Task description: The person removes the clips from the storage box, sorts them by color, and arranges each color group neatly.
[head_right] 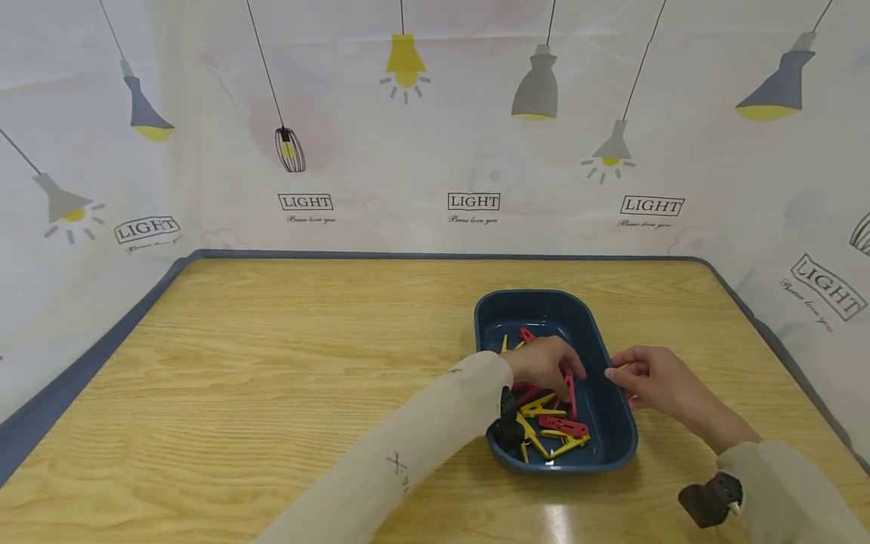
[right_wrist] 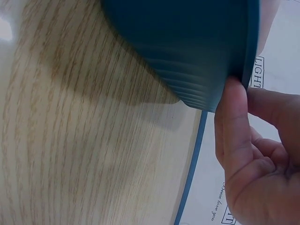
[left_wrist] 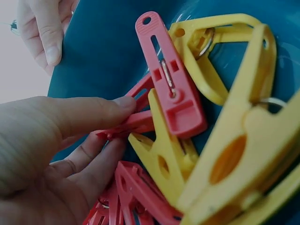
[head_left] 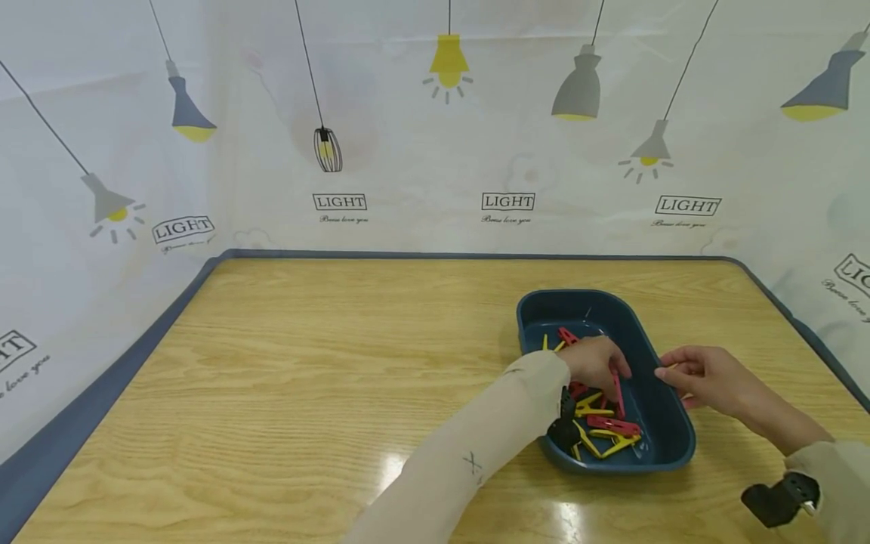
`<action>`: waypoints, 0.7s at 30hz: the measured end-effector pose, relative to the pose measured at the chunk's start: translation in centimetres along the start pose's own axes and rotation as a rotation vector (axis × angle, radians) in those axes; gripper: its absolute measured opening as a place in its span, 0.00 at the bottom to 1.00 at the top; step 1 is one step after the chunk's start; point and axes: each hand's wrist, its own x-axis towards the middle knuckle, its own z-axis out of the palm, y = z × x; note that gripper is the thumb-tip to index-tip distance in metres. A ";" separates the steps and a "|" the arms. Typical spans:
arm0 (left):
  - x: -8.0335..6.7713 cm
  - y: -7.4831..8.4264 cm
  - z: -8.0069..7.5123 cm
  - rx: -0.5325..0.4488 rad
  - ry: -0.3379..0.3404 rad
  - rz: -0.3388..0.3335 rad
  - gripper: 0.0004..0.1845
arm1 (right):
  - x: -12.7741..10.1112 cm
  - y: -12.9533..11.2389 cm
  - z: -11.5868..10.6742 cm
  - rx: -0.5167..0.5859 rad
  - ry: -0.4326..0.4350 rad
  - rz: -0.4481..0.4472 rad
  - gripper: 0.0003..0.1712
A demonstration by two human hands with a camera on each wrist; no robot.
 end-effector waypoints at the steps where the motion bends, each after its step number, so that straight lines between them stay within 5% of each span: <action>1: 0.0 0.0 0.0 -0.009 0.001 -0.008 0.19 | 0.0 0.0 0.0 -0.001 0.000 0.002 0.31; 21: -0.7 0.5 -0.9 -0.155 0.143 0.002 0.10 | -0.1 0.1 0.1 0.004 0.005 -0.002 0.30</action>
